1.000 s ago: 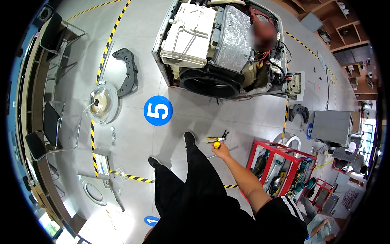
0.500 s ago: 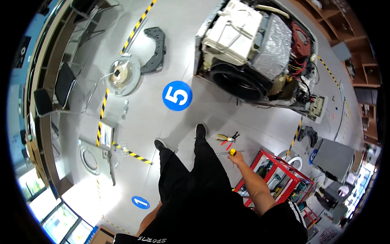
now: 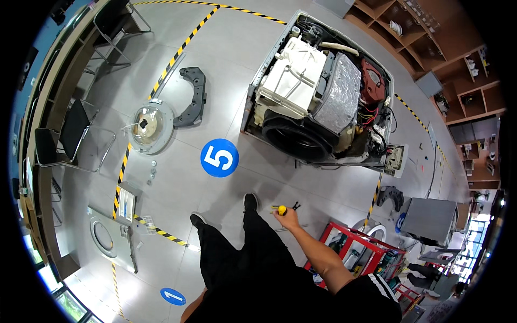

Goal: The person attaches a rubber gasket to a washing machine drum, aligns a metal retaining ring around the seal, and secures it by tightening a screw with a screwdriver.

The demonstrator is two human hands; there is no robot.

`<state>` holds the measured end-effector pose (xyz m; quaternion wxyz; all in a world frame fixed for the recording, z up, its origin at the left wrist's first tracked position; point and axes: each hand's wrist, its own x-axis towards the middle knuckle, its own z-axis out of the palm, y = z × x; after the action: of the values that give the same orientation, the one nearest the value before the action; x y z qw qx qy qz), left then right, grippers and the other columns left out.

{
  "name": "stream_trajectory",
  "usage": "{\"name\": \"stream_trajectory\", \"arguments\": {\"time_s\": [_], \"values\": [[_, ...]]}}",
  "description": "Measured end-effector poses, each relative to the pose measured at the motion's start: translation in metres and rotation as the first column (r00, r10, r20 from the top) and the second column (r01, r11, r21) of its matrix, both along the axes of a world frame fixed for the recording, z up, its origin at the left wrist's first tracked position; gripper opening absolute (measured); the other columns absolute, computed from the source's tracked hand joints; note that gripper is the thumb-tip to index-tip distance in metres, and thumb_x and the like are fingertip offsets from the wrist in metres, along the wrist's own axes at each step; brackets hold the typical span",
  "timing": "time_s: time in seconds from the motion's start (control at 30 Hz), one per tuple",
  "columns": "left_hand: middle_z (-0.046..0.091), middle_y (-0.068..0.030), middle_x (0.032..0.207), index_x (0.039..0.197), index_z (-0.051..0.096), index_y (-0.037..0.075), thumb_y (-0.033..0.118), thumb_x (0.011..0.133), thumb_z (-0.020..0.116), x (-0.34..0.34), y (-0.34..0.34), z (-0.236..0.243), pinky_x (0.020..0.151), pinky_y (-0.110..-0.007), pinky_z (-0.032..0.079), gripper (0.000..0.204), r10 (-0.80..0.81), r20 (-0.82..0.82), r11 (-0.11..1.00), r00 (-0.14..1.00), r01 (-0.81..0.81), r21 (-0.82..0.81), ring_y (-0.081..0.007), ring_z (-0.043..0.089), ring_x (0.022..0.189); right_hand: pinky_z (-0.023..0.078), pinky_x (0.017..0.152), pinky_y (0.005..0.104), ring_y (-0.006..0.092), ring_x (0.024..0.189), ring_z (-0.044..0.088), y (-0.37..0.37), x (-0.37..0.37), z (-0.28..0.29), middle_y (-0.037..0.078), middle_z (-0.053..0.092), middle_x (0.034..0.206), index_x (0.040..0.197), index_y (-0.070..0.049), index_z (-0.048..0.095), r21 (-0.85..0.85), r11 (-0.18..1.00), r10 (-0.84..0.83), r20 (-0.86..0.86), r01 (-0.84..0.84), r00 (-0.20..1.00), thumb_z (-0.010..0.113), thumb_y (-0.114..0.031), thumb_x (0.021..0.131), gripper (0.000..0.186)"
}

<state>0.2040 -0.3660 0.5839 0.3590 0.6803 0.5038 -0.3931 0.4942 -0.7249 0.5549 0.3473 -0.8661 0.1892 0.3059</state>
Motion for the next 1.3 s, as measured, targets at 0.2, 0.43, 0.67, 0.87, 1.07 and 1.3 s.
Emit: {"name": "stream_trajectory", "arguments": {"time_s": [0.2,0.43,0.67,0.87,1.07,1.3], "values": [[0.070,-0.0211,0.097,0.106,0.071,0.006,0.042,0.078,0.068,-0.010,0.000,-0.007,0.080,-0.043,0.054,0.046,-0.052,0.015,0.998,0.999,0.052,-0.021,-0.0338,0.068,0.095,0.049,0.046,0.0272,0.0127,0.050,0.063,0.051,0.140,0.102,0.004,0.062,0.062,0.087,-0.001,0.064,0.464,0.867,-0.325,0.256,0.179,0.910,0.072,-0.030,0.086,0.030],[0.070,-0.0213,0.096,0.106,0.071,0.006,0.043,0.078,0.068,0.019,0.036,-0.003,0.080,-0.042,0.054,0.046,-0.333,0.144,0.935,0.932,0.346,-0.076,-0.0336,0.068,0.095,0.047,0.044,0.0258,0.0107,0.051,0.062,0.020,0.143,0.113,0.003,0.062,0.066,0.095,-0.003,0.061,0.346,0.926,-0.240,0.232,0.151,0.942,0.073,-0.030,0.085,0.031],[0.069,-0.0168,0.075,0.094,0.073,0.002,0.032,0.087,0.065,0.231,0.088,-0.020,0.065,-0.037,0.051,0.032,-0.489,0.181,0.872,0.853,0.479,0.100,-0.0250,0.067,0.068,0.051,0.082,0.0475,0.0419,0.099,0.063,-0.034,0.024,0.033,0.024,0.067,0.101,0.123,-0.001,0.056,-0.008,0.970,-0.243,0.010,0.243,0.970,0.073,-0.043,0.079,0.063],[0.057,-0.0008,0.067,0.103,0.070,-0.001,0.019,0.095,0.061,0.464,0.021,-0.043,0.054,-0.026,0.037,0.024,-0.560,0.597,0.756,0.574,0.648,0.086,-0.0077,0.044,0.059,0.051,0.080,0.0457,0.0414,0.093,0.064,-0.072,-0.040,-0.053,0.024,0.067,0.097,0.121,-0.005,0.051,-0.133,0.831,-0.549,-0.042,0.540,0.835,0.069,-0.033,0.079,0.053],[0.044,0.0076,0.062,0.111,0.068,0.000,0.021,0.096,0.062,0.568,-0.089,-0.036,0.047,-0.022,0.021,0.026,-0.513,0.596,0.696,0.617,0.706,-0.132,-0.0016,0.030,0.052,0.050,0.081,0.0521,0.0463,0.093,0.063,-0.107,-0.066,-0.173,0.025,0.067,0.096,0.117,-0.008,0.051,-0.284,0.693,-0.706,-0.079,0.663,0.704,0.067,-0.030,0.080,0.046],[0.044,0.0013,0.068,0.115,0.061,0.001,0.012,0.098,0.051,0.561,-0.189,-0.103,0.048,-0.021,0.030,0.022,-0.449,0.444,0.486,0.776,0.629,-0.607,-0.0052,0.036,0.054,0.050,0.086,0.0499,0.0453,0.100,0.061,-0.158,-0.082,-0.327,0.026,0.066,0.102,0.116,-0.005,0.053,-0.363,0.599,-0.765,0.004,0.714,0.644,0.070,-0.023,0.079,0.045]]}}
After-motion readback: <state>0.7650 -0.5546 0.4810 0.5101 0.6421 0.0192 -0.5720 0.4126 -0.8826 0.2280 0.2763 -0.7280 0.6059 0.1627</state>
